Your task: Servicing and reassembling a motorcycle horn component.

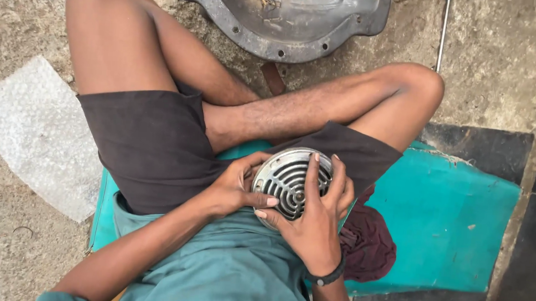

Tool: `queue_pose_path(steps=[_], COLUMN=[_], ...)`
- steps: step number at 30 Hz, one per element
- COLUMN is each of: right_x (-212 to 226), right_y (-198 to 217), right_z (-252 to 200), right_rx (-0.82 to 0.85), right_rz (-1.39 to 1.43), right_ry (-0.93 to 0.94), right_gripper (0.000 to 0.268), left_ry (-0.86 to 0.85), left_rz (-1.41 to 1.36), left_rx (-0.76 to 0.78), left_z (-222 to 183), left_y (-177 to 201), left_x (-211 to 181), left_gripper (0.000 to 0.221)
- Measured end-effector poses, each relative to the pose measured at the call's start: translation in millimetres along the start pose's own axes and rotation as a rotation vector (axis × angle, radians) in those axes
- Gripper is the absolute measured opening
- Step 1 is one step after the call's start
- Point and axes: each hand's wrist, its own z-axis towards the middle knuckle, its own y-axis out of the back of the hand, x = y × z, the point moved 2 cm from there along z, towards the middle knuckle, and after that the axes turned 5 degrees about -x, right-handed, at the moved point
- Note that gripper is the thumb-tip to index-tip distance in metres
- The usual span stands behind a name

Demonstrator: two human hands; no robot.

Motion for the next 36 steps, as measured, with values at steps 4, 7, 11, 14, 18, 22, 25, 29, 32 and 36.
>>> queue_pose_path(steps=[4,7,11,14,18,22,25,29,32,36], right_x=[-2.9,-5.3,-6.1,-5.9,-8.2,-9.2,-6.8,-3.2,-5.1,-5.6], right_y=[-4.9,-7.9,-9.7,-10.4,-11.7,-9.8,-9.2,-7.1,-7.3,-5.3], right_z=[-3.1,-6.4,-8.1,-7.5,-8.1,-5.6,-2.5,1.5,0.3,1.3], right_rx=[-0.026,-0.039,-0.057,-0.059,-0.047,-0.015,-0.013,0.009,0.001,0.013], right_rz=[-0.021,-0.013,0.005,-0.009,-0.001,0.015,0.015,0.001,0.005,0.015], right_ry=[0.014,0.024,0.032,0.040,0.073,0.073,0.084,0.078,0.096,0.099], right_gripper=[0.125,0.126,0.125,0.124,0.123,0.122,0.122,0.121,0.121,0.121], left_ry=[0.009,0.036,0.042,0.029,0.018,0.036,0.026,0.029,0.037,0.045], left_rz=[-0.007,-0.004,0.016,0.016,0.064,0.125,0.127,0.109,0.080,0.053], left_rx=[-0.001,0.005,0.001,0.009,0.062,0.093,0.104,0.100,0.101,0.112], left_z=[-1.3,-1.9,-1.5,-3.3,-5.7,-6.2,-5.6,-4.1,-4.3,-2.8], left_y=[-0.7,-2.1,-2.6,-4.3,-10.7,-12.6,-9.4,-4.7,-4.4,-4.7], left_x=[-1.6,-3.6,-3.6,-6.3,-15.7,-17.9,-16.0,-12.2,-11.1,-9.8], left_gripper=[0.075,0.076,0.078,0.078,0.079,0.080,0.080,0.073,0.072,0.073])
